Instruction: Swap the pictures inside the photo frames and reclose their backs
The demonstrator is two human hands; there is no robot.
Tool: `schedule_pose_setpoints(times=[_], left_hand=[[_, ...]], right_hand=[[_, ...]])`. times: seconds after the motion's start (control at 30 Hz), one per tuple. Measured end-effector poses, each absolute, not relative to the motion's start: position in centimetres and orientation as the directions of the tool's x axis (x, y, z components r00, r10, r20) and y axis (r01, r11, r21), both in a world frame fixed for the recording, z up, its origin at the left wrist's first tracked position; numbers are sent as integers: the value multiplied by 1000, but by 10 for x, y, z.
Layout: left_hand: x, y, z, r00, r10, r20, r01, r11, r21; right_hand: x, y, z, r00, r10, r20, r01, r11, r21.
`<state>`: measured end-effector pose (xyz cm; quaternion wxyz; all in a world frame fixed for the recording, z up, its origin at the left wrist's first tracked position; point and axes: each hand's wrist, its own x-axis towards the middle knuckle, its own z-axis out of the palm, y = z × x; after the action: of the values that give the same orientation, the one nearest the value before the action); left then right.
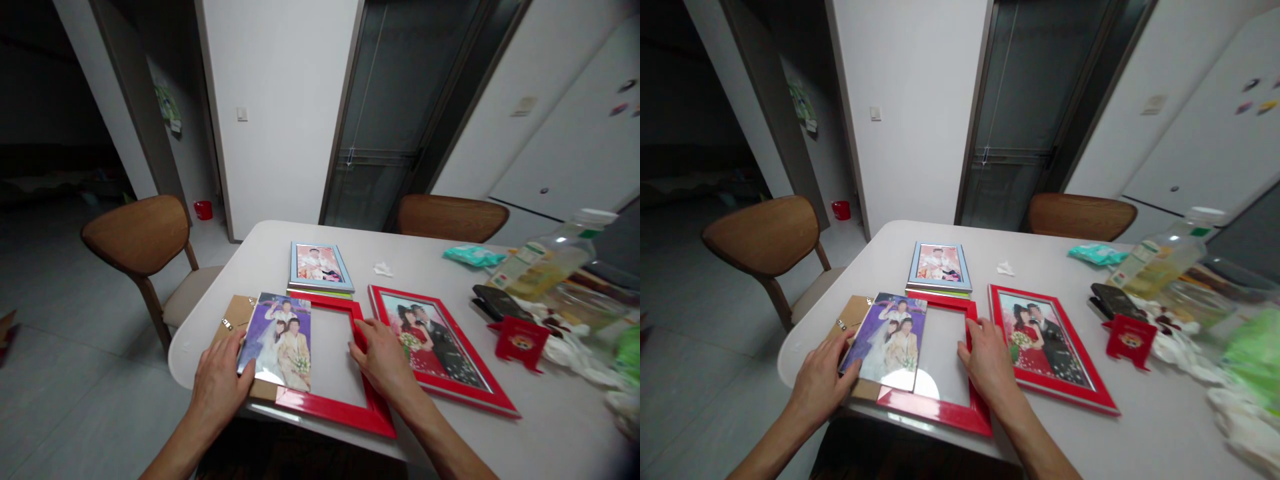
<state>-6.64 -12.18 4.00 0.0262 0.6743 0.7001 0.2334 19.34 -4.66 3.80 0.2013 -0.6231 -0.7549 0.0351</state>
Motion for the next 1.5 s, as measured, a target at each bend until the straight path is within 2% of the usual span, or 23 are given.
schedule_pose_setpoints(times=[0.07, 0.2, 0.33, 0.4, 0.53, 0.63, 0.7, 0.77, 0.87, 0.97, 1.03, 1.1, 1.2, 1.27, 1.33, 1.5], left_hand=[[-66, -122, 40, -80, 954, 288, 938, -26, 345], [-57, -122, 41, 6, 945, 328, 914, -139, 382], [-34, -122, 39, 215, 924, 315, 818, -347, 459], [-23, -120, 37, 263, 901, 345, 786, -408, 465], [-14, -111, 45, 190, 830, 525, 692, -493, 528], [-13, -108, 63, -28, 835, 549, 550, -446, 707], [-8, -109, 73, -202, 863, 462, 372, -369, 852], [1, -112, 77, -318, 887, 334, 132, -307, 942], [16, -114, 73, -320, 936, 148, -206, -222, 953], [22, -111, 64, -239, 968, 74, -346, -156, 925], [17, -108, 58, -222, 973, 69, -320, -140, 937], [8, -106, 53, -193, 978, 78, -202, -117, 972], [-1, -109, 47, -93, 986, 138, 177, -120, 977], [-2, -114, 44, 13, 986, 166, 428, -156, 891], [-1, -117, 42, 116, 982, 147, 586, -187, 788], [1, -118, 42, 239, 965, 110, 743, -254, 619]], right_hand=[[181, -48, 41, -154, 944, 293, 853, 277, -443], [146, -50, 39, -204, 973, 103, 587, 206, -783], [117, -46, 37, -149, 989, 25, 367, 78, -927], [107, -47, 46, -131, 991, 34, 192, 59, -980], [98, -60, 78, -165, 976, 139, -211, 103, -972], [103, -66, 87, -153, 975, 160, -285, 111, -952], [111, -66, 80, -95, 991, 91, -192, 72, -979], [120, -64, 67, -29, 998, -52, -118, -55, -992], [135, -62, 50, -62, 979, -192, -218, -201, -955], [151, -60, 45, -36, 988, -147, -325, -151, -934], [164, -58, 46, 4, 988, -152, -290, -144, -946], [177, -52, 46, 11, 987, -158, -198, -153, -968], [190, -42, 41, 62, 990, -125, 9, -126, -992], [193, -36, 38, 103, 989, -108, 153, -123, -981], [190, -33, 36, 121, 987, -104, 245, -132, -961], [184, -34, 38, 110, 989, -95, 256, -121, -959]])
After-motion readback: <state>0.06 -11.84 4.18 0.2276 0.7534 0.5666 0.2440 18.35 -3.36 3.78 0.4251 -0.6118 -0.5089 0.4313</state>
